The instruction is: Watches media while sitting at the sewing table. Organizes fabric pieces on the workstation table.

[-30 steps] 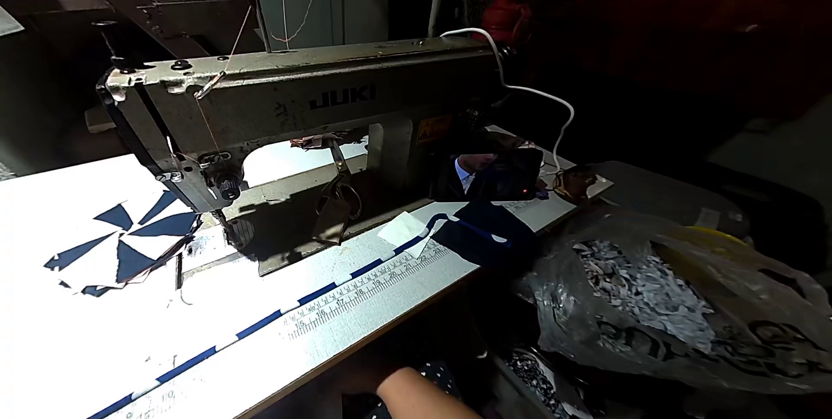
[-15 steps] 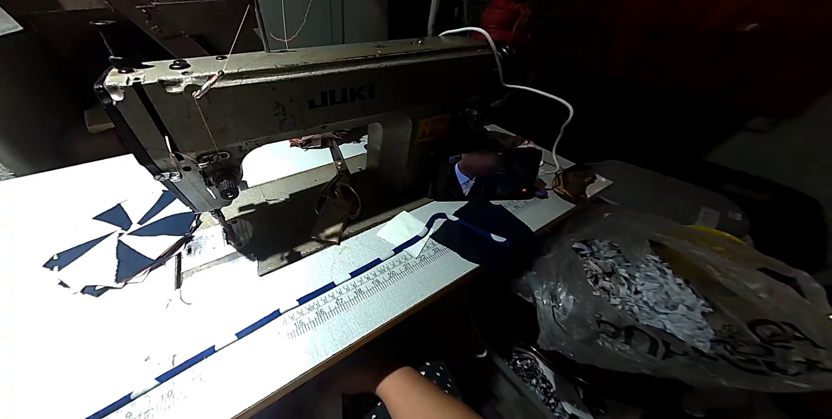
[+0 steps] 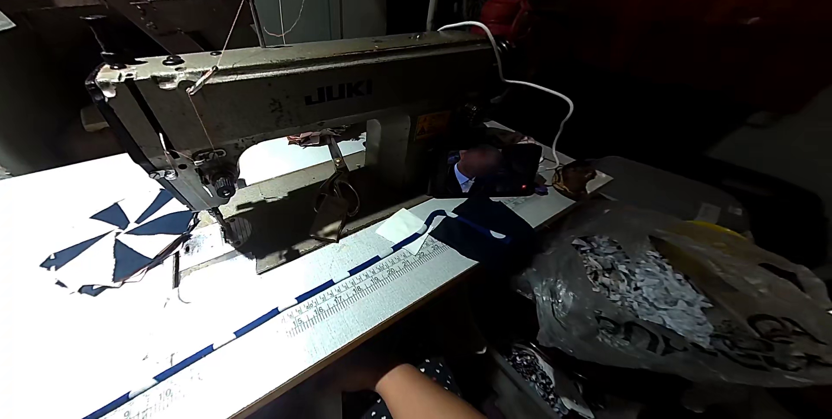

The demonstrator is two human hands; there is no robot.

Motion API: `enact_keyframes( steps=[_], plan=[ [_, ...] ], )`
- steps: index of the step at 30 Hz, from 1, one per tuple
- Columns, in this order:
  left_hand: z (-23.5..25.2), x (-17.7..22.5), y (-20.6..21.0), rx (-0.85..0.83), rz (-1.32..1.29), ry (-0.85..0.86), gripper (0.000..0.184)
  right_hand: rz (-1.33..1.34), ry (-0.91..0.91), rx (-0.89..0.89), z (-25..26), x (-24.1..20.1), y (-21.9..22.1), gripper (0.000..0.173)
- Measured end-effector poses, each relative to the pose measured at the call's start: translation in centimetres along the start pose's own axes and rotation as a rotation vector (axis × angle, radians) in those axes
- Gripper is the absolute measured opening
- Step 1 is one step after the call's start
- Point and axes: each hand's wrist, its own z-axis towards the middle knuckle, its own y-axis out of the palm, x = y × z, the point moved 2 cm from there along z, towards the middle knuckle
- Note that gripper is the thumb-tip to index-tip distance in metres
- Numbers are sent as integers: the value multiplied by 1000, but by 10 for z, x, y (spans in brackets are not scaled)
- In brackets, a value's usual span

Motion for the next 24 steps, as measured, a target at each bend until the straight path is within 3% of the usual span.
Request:
enact_keyframes(
  steps=[8, 17, 24],
  plan=[
    [-7, 11, 0, 3, 7, -2, 35, -21, -14, 11, -3, -2, -1, 32],
    [2, -12, 1, 19, 4, -29, 37, -18, -25, -7, 1, 0, 0, 31],
    [-5, 6, 1, 16, 32, -40, 36, -30, -16, -21, 1, -1, 0, 32]
  ],
)
